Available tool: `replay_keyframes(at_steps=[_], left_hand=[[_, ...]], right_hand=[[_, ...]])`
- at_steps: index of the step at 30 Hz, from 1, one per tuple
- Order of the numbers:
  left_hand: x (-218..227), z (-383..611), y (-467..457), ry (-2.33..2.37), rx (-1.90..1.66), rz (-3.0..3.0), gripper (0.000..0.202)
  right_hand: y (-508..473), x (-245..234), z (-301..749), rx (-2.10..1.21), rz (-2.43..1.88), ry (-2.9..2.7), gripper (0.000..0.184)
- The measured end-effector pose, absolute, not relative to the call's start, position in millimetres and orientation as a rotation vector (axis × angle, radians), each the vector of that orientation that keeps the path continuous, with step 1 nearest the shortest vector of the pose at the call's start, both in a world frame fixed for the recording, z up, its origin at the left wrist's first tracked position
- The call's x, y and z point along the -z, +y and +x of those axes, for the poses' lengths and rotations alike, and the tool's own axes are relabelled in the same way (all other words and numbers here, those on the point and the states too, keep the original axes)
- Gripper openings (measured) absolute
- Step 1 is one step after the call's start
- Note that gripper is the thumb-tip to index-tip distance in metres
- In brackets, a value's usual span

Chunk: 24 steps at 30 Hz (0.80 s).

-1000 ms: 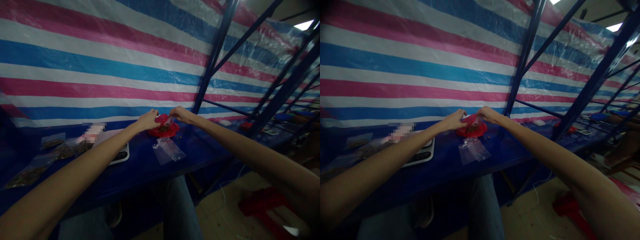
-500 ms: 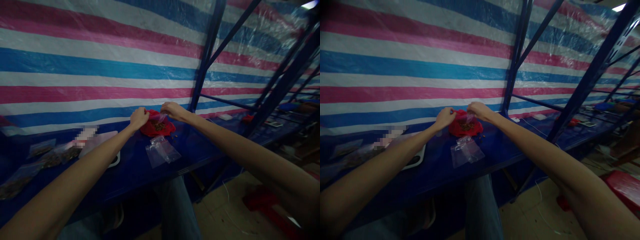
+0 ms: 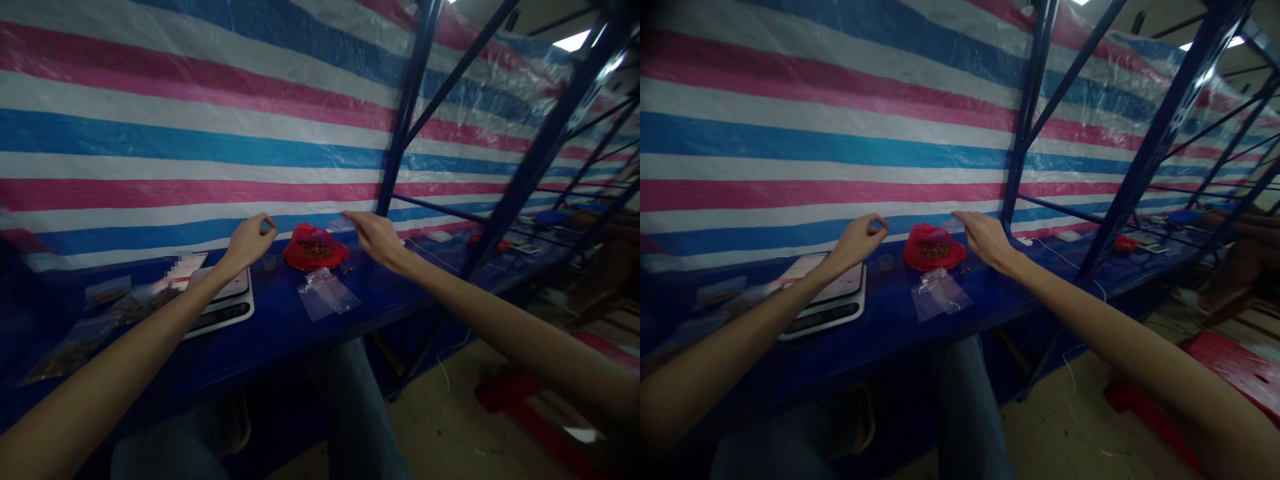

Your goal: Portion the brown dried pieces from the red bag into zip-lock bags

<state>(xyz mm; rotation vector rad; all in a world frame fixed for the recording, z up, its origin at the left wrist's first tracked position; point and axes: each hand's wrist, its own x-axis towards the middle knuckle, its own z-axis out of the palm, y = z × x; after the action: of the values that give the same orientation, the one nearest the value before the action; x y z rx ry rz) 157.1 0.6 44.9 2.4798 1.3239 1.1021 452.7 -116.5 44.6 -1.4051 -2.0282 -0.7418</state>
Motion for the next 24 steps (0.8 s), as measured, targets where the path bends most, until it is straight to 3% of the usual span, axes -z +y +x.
replay_keyframes(at_steps=[7, 10, 13, 16, 24], left_hand=[[-29, 86, -28, 1.37, -1.278, 2.52, 0.024], [-17, 72, -25, 1.391, -1.334, 2.47, 0.023], [-8, 62, -21, 1.437, -1.325, 2.461, 0.023], [-4, 57, -21, 1.438, -1.341, 2.437, 0.025], [3, 60, -31, 1.459, -1.261, 2.485, 0.027]], right_hand=[[-185, 26, 417, 0.717, -1.325, -2.35, 0.044], [-180, 39, 404, 0.44, -1.411, -2.301, 0.044], [-176, 45, 392, 0.043, -1.415, -2.453, 0.058], [-172, 44, 384, -0.129, -1.431, -2.514, 0.061], [-161, 35, 438, 0.216, -1.636, -1.902, 0.032]])
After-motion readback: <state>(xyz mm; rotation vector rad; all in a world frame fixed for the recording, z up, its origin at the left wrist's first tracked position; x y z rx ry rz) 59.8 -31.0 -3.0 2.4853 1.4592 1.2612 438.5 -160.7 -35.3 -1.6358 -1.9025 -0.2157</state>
